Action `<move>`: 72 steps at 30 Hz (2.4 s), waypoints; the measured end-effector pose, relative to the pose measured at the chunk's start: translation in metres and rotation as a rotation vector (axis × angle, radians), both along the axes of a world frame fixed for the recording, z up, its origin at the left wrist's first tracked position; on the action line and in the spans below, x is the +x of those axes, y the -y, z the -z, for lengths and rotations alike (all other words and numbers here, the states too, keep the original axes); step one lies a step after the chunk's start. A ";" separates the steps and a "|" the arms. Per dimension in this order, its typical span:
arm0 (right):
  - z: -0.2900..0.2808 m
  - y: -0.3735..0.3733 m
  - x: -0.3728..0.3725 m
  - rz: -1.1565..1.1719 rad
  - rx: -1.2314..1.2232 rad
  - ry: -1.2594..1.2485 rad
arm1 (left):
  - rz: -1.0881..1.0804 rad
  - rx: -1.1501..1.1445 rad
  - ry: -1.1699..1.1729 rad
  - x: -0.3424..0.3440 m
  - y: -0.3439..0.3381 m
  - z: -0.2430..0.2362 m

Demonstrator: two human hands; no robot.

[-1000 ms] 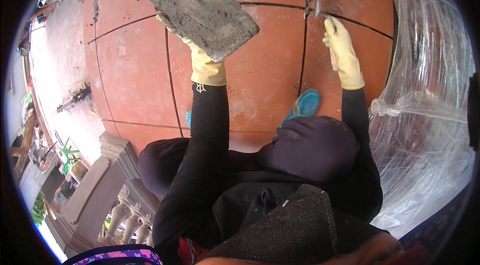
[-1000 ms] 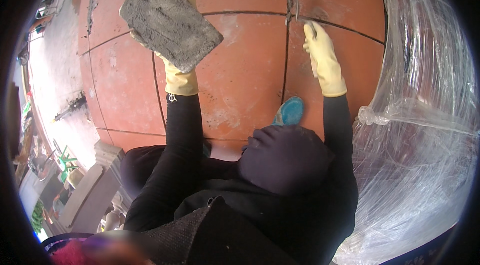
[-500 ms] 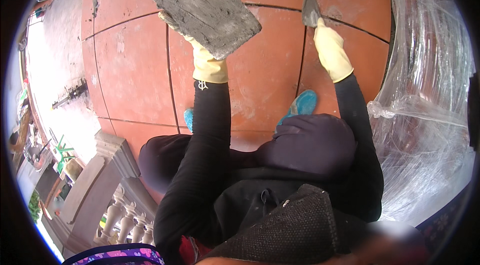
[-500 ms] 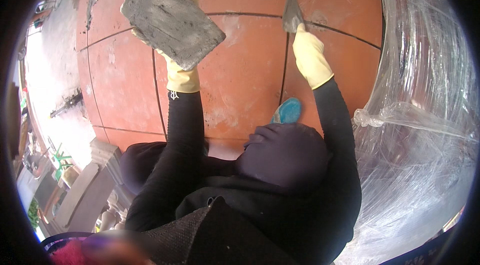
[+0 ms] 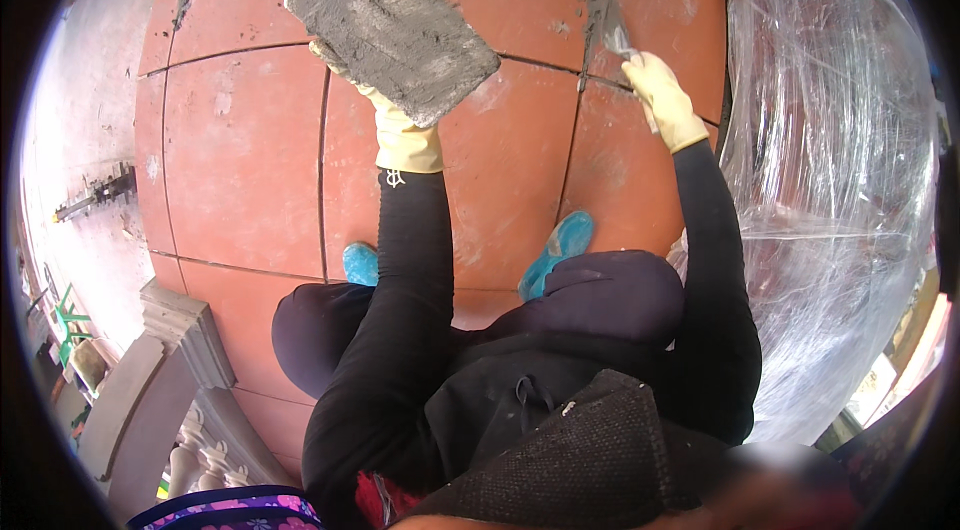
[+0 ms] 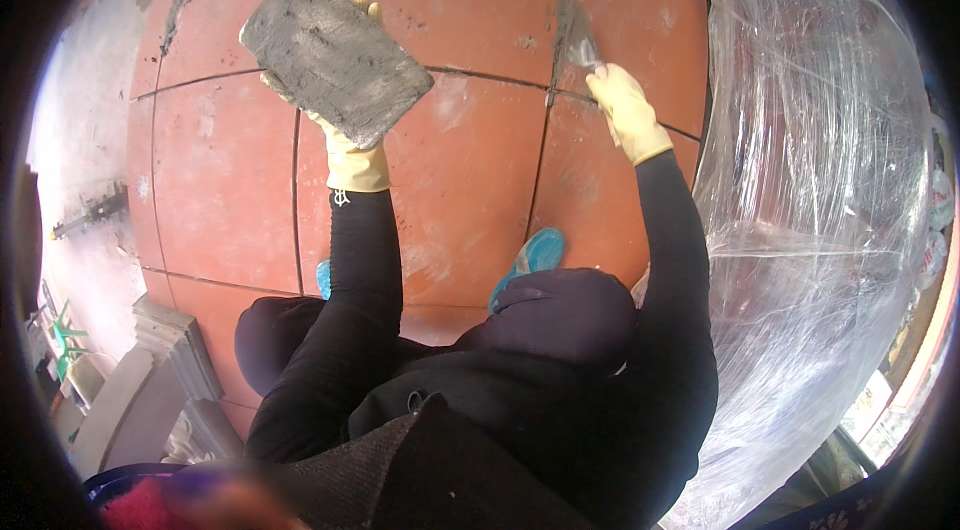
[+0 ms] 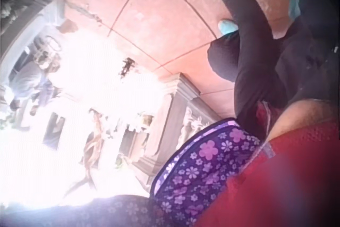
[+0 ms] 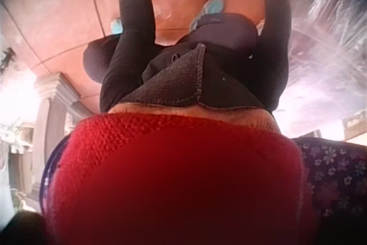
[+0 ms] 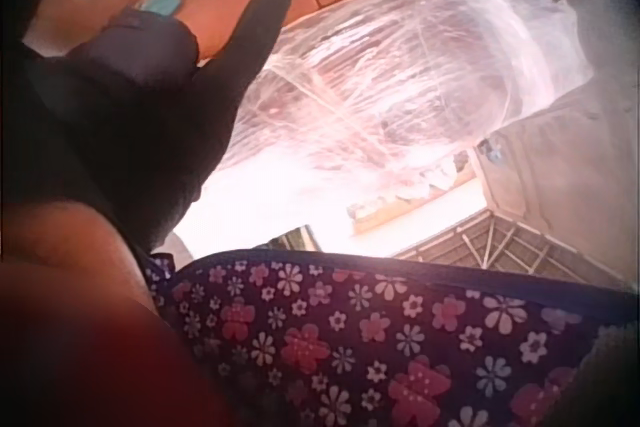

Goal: The person applies grout to the joints between red floor tiles using a trowel and a hawk. They repeatedly scoop grout from the hawk and press it into the gaps, smoothing the surface as they work.

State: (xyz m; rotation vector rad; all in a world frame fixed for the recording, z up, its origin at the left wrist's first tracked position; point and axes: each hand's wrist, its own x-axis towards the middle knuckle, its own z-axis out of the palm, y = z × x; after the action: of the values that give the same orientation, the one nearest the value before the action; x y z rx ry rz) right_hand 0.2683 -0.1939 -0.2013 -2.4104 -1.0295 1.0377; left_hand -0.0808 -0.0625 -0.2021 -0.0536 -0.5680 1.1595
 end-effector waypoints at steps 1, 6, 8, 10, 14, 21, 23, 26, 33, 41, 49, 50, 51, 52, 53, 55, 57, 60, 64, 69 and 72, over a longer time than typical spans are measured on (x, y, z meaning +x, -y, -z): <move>0.004 -0.021 0.005 -0.054 -0.001 0.137 | -0.045 0.028 0.014 0.000 0.000 0.003; 0.053 -0.079 0.023 0.007 -0.283 0.261 | -0.010 0.001 0.041 0.005 0.001 0.010; 0.079 -0.075 0.017 -0.037 -0.281 0.382 | -0.013 0.003 0.041 0.005 0.002 0.012; 0.093 -0.062 0.012 -0.073 -0.299 0.470 | -0.017 0.006 0.042 0.006 0.002 0.013; 0.086 -0.041 -0.007 -0.100 -0.481 0.389 | -0.051 -0.011 0.038 0.009 -0.002 0.013; 0.050 0.005 -0.036 0.078 -0.543 0.105 | -0.331 -0.142 -0.354 0.011 -0.006 0.002; 0.043 0.022 -0.042 -0.012 -0.483 0.162 | -0.369 -0.158 -0.423 0.009 -0.006 -0.002; 0.021 0.062 -0.028 0.057 -0.124 -0.231 | -0.409 -0.167 -0.482 0.008 -0.006 -0.004; 0.007 -0.002 0.035 -0.030 0.143 -0.050 | -0.231 -0.018 -0.140 0.011 -0.008 0.011; 0.033 -0.128 0.066 0.031 -0.356 0.296 | -0.400 -0.225 -0.451 0.012 -0.002 0.005; 0.078 -0.104 0.057 -0.400 -0.753 0.558 | -0.382 -0.254 -0.416 0.018 -0.008 0.010; 0.069 -0.090 0.051 -0.234 -0.658 0.548 | -0.384 -0.247 -0.400 0.019 -0.010 0.012; 0.064 -0.080 0.040 -0.211 -0.639 0.524 | -0.387 -0.241 -0.383 0.020 -0.012 0.013; 0.059 -0.067 0.028 -0.205 -0.629 0.534 | -0.371 -0.228 -0.322 0.020 -0.013 0.014; 0.055 -0.056 0.019 -0.201 -0.618 0.545 | -0.330 -0.195 -0.210 0.020 -0.014 0.015; 0.055 -0.040 0.003 -0.058 -0.572 0.431 | -0.215 -0.103 0.102 0.020 -0.014 0.016; 0.055 -0.021 -0.004 -0.097 -0.593 0.396 | -0.350 -0.188 -0.227 0.020 -0.011 0.016; 0.055 0.011 -0.013 -0.053 -0.580 0.282 | -0.406 -0.210 -0.334 0.018 -0.011 0.014; 0.049 0.051 -0.034 -0.159 -0.432 0.349 | -0.256 -0.030 0.102 0.015 -0.014 0.011; 0.037 0.060 -0.015 0.076 -0.057 -0.057 | -0.381 -0.142 -0.208 0.014 -0.012 0.012; 0.039 0.021 0.016 -0.027 0.098 0.066 | -0.314 -0.065 -0.060 0.015 -0.013 0.013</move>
State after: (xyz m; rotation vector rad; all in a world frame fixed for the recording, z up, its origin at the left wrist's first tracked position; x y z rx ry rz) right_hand 0.2841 -0.2153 -0.2407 -2.3722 -1.1111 0.9003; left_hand -0.0657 -0.0492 -0.2152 0.0156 -0.4963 1.4798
